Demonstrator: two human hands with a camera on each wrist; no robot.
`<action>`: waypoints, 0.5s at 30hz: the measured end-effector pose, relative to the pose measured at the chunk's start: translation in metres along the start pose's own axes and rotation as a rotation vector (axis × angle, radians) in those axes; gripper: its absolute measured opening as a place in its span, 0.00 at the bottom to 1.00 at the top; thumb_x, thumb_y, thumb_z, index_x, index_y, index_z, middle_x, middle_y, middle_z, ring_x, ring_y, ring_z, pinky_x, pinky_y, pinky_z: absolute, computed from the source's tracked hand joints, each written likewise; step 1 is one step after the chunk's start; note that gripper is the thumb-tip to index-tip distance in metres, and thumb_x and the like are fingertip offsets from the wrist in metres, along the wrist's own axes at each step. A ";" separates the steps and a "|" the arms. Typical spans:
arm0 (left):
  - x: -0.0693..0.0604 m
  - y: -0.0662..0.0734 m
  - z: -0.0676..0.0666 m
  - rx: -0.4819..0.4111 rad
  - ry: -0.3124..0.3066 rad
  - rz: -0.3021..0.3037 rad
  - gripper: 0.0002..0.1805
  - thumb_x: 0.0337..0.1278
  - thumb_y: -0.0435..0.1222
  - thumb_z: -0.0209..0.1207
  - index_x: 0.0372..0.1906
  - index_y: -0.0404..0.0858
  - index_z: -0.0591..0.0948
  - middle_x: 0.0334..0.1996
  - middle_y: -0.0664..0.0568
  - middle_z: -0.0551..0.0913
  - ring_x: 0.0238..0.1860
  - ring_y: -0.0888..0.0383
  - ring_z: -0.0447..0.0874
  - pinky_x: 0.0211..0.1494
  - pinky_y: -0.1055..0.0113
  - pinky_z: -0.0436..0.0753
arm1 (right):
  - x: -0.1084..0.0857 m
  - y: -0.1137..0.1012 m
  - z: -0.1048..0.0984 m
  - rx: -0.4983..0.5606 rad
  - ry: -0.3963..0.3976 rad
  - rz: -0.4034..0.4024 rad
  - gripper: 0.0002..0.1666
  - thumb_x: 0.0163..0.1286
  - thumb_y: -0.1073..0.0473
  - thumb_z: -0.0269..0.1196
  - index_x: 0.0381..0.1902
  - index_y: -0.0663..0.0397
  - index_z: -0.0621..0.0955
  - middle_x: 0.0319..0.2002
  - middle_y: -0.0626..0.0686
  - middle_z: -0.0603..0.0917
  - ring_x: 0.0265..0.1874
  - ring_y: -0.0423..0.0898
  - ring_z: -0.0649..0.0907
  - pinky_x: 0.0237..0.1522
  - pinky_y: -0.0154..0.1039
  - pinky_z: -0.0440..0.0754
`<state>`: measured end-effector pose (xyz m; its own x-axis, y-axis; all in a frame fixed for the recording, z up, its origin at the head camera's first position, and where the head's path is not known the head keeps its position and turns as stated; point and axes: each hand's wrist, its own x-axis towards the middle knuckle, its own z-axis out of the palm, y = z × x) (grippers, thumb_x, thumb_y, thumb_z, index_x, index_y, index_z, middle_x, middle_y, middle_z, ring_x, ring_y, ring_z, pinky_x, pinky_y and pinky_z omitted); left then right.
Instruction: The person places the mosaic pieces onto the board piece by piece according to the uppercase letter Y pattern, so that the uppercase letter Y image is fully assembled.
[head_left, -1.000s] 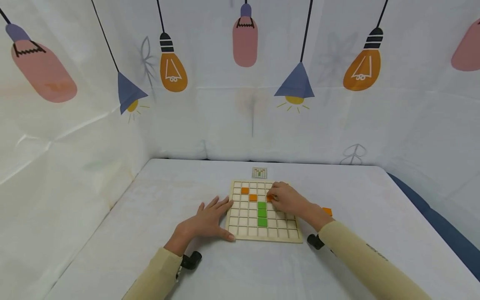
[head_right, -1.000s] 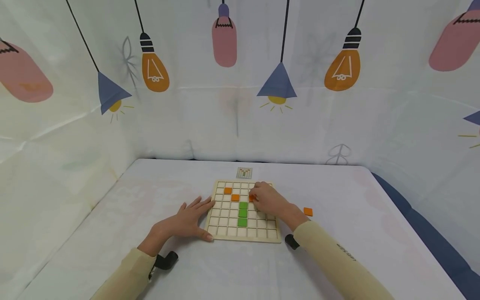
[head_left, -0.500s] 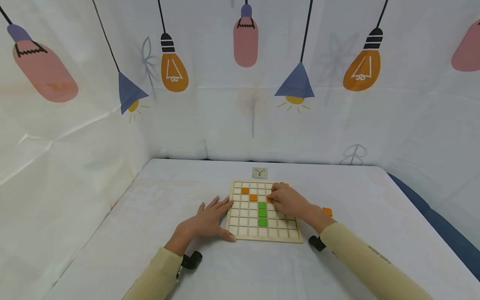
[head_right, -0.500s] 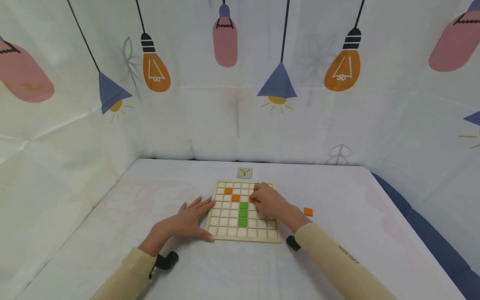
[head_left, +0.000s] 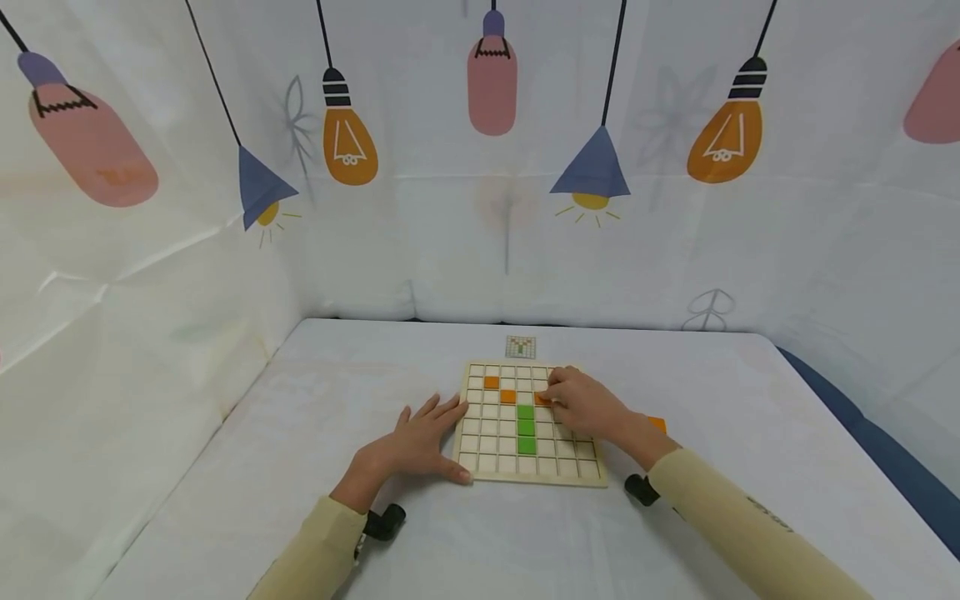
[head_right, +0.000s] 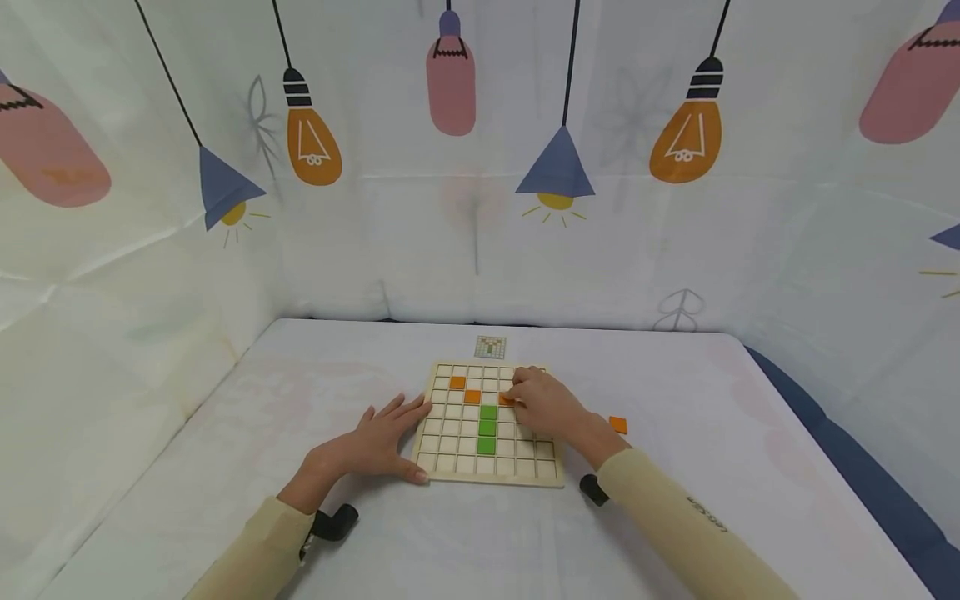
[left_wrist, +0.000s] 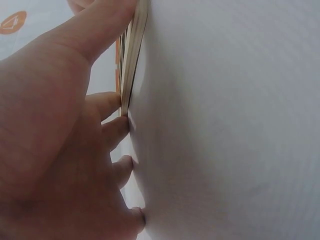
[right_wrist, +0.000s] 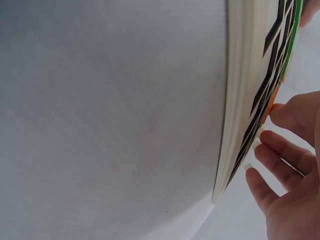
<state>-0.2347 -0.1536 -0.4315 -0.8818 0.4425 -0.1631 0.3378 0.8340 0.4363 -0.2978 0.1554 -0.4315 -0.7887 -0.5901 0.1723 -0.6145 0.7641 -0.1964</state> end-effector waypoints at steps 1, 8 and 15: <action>0.000 0.000 0.000 -0.001 0.001 0.000 0.63 0.39 0.64 0.72 0.80 0.46 0.55 0.81 0.52 0.52 0.82 0.42 0.40 0.74 0.28 0.43 | -0.001 0.001 0.000 0.007 0.000 0.006 0.18 0.67 0.69 0.61 0.52 0.53 0.87 0.42 0.48 0.81 0.39 0.43 0.73 0.42 0.39 0.75; 0.002 0.000 0.000 0.004 0.006 0.003 0.63 0.39 0.64 0.72 0.80 0.47 0.55 0.81 0.52 0.52 0.82 0.42 0.40 0.74 0.28 0.42 | -0.005 0.004 -0.003 0.025 -0.020 0.037 0.18 0.68 0.66 0.61 0.54 0.52 0.86 0.43 0.47 0.80 0.42 0.43 0.74 0.43 0.40 0.75; 0.001 0.001 0.000 0.005 0.001 -0.002 0.63 0.39 0.64 0.72 0.80 0.47 0.55 0.81 0.53 0.51 0.82 0.42 0.40 0.75 0.29 0.42 | -0.011 0.011 -0.006 0.021 -0.049 0.055 0.16 0.68 0.66 0.60 0.49 0.52 0.88 0.46 0.48 0.82 0.48 0.45 0.78 0.52 0.45 0.79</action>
<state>-0.2353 -0.1525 -0.4308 -0.8827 0.4407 -0.1630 0.3380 0.8365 0.4313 -0.2959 0.1715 -0.4294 -0.8211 -0.5595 0.1130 -0.5697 0.7907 -0.2244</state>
